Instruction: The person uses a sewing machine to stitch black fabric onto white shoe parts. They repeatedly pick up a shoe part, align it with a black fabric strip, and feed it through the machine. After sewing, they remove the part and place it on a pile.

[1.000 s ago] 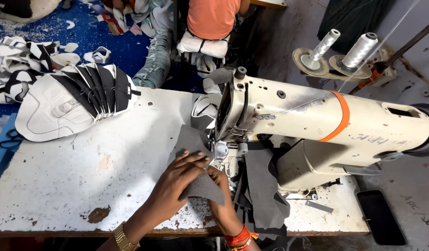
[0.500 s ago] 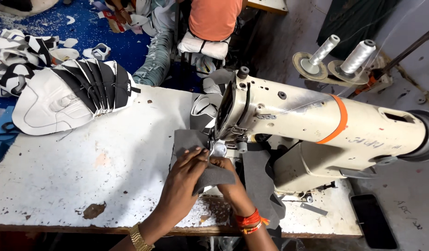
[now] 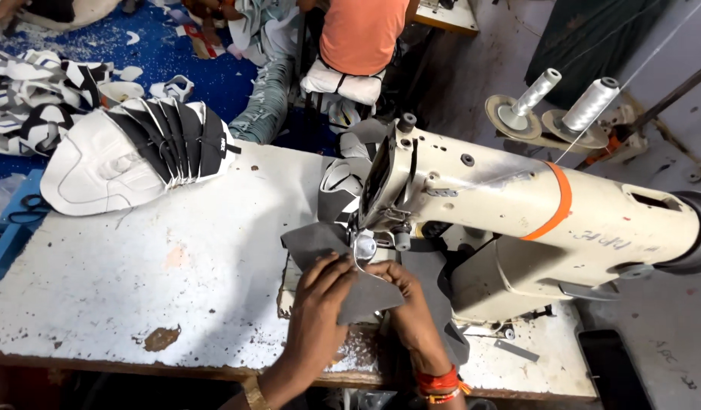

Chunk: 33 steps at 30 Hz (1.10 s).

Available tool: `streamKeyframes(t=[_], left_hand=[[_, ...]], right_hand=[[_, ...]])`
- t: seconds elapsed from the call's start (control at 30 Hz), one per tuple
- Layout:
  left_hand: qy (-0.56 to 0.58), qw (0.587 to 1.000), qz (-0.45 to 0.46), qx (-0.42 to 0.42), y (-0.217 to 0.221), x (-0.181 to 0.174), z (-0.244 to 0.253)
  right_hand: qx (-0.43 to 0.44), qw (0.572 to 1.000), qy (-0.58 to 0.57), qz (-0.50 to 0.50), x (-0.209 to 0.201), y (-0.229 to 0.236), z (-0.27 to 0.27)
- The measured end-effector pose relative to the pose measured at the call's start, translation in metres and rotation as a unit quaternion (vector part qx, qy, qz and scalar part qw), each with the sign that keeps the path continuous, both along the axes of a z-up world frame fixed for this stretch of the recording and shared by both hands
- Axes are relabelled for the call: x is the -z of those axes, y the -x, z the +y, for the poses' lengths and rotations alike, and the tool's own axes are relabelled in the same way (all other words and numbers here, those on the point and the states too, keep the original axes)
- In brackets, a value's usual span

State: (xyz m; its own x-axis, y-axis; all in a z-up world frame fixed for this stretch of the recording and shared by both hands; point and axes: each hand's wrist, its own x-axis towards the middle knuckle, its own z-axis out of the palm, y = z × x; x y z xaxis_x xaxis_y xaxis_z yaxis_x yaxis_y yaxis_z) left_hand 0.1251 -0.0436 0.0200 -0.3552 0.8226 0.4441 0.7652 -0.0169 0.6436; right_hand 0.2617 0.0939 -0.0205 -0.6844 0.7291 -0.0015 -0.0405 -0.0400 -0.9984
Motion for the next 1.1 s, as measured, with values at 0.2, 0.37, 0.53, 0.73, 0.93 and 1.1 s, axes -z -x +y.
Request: streamKeyframes(t=[0.2,0.37,0.53,0.73,0.93,1.1], left_hand=[[0.003,1.000,-0.019,-0.014,-0.003,-0.005,0.008],[-0.007,0.999,-0.030,-0.011,0.004,-0.009,0.013],[-0.050,0.994,0.091,-0.020,0.022,0.044,0.028],[-0.032,0.997,0.015,0.074,0.062,0.008,0.027],[0.009,0.992,-0.016,0.121,0.089,-0.002,0.038],[-0.097,0.986,0.127,0.055,0.058,0.039,0.033]], right_hand=[[0.037,0.998,0.001,0.052,-0.001,0.010,0.000],[0.103,0.988,0.067,0.088,0.006,0.026,-0.012],[0.197,0.980,-0.025,0.012,-0.007,0.042,-0.036],[0.224,0.966,0.009,0.132,0.028,0.057,-0.032],[0.231,0.959,0.083,0.142,0.010,0.060,-0.043],[0.176,0.964,0.139,0.141,0.025,0.050,-0.052]])
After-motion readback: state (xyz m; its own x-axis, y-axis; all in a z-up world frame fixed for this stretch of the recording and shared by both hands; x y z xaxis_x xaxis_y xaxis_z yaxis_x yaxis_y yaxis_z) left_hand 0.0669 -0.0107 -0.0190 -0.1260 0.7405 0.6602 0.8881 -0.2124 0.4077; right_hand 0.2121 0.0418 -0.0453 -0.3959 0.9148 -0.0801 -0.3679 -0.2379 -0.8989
